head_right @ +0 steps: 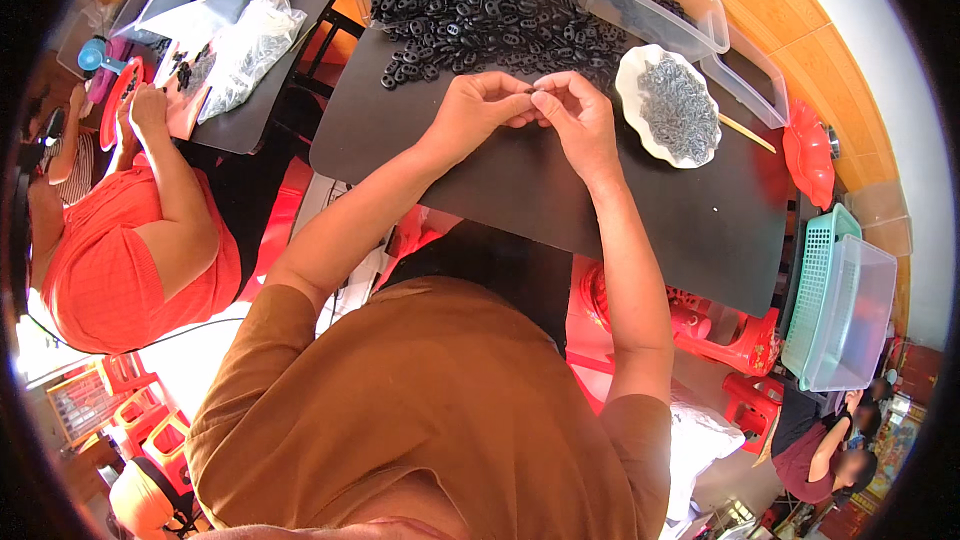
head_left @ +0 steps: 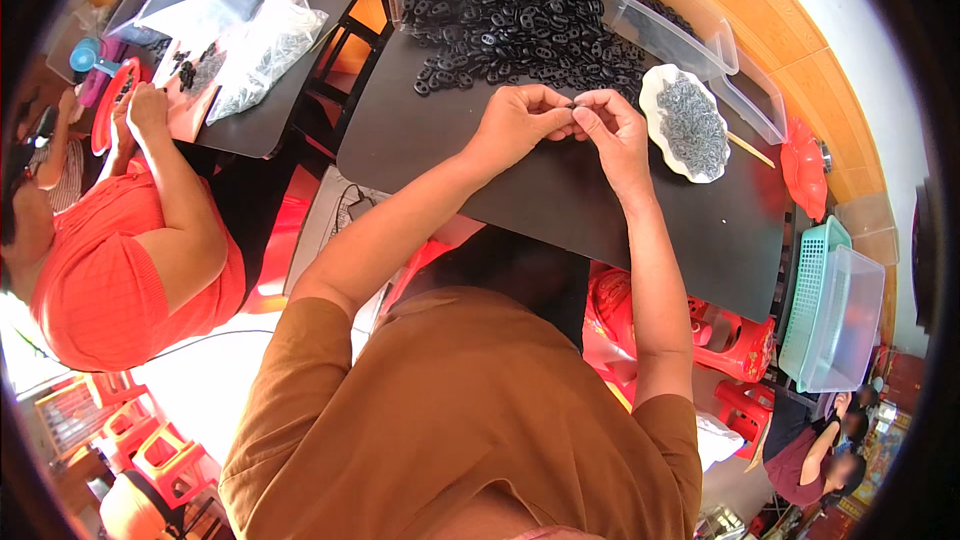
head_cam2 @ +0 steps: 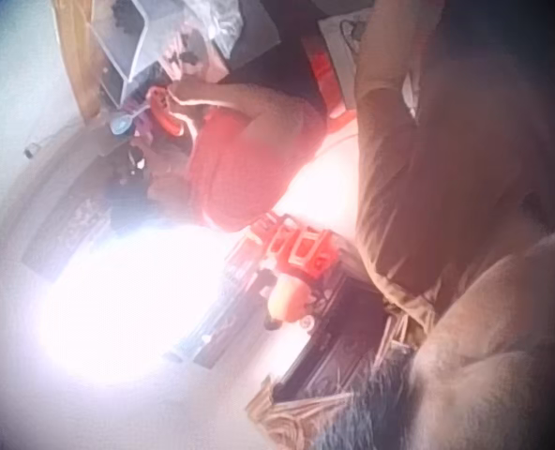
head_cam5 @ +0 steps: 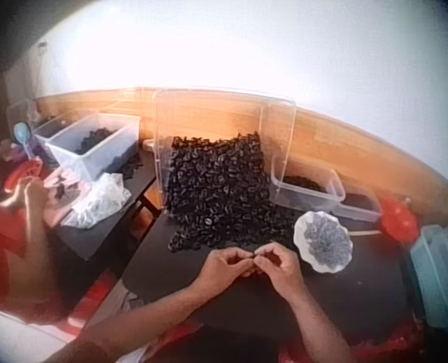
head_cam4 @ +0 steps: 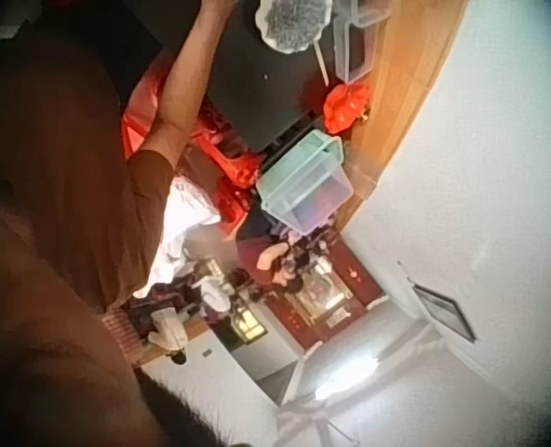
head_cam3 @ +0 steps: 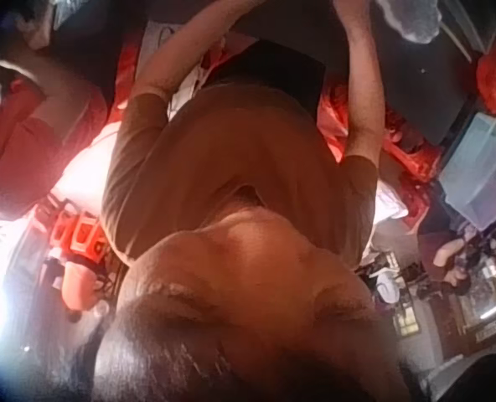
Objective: The person sits at a table and repeatedly picks up small black plastic rings and metal pins. They insert the pins into the rings by hand and place the assembled units into a white bowl. The process is repetitive and involves fine motor manipulation of small parts.
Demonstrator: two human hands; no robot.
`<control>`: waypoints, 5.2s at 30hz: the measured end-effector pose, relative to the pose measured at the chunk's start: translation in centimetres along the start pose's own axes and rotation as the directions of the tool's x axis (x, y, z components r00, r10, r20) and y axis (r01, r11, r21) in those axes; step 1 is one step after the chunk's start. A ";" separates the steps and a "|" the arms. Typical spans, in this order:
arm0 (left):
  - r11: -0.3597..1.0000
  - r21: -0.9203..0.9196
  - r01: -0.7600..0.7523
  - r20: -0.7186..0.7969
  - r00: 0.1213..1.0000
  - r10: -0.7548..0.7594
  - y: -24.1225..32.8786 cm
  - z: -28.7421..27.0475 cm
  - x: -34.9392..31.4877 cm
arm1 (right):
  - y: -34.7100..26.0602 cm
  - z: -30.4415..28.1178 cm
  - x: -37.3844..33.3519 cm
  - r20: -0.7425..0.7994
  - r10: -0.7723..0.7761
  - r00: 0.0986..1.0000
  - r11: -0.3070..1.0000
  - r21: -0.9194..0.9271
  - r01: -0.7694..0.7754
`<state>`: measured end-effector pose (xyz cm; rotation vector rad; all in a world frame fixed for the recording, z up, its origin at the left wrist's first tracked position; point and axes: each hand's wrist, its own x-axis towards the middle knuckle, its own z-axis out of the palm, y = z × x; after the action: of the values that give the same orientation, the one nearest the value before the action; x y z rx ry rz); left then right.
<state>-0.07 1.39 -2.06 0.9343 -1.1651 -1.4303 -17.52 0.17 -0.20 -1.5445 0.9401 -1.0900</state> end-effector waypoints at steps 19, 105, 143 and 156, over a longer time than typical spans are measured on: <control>0.269 0.921 -0.280 0.121 0.866 0.486 3.7 -12.6 -0.1 | 1.3 1.0 -0.3 0.060 -0.102 0.993 0.934 -0.336 0.117; 0.777 0.565 -0.277 0.140 0.961 0.240 0.8 -2.8 -2.1 | 0.7 2.2 -1.3 0.069 -0.173 0.983 0.873 -0.451 0.185; 0.692 0.605 -0.393 0.238 0.919 0.313 0.4 -2.9 -1.7 | 1.0 1.6 -1.5 0.164 -0.313 0.936 0.852 -0.386 0.353; 0.675 0.618 -0.404 0.266 0.915 0.304 0.2 -3.3 -1.5 | 1.1 1.6 -1.5 0.158 -0.263 0.952 0.864 -0.400 0.305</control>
<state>3.35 2.25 -2.66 1.0051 -1.9219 -0.7536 -16.54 1.79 -1.73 -2.1302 0.9391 -1.0424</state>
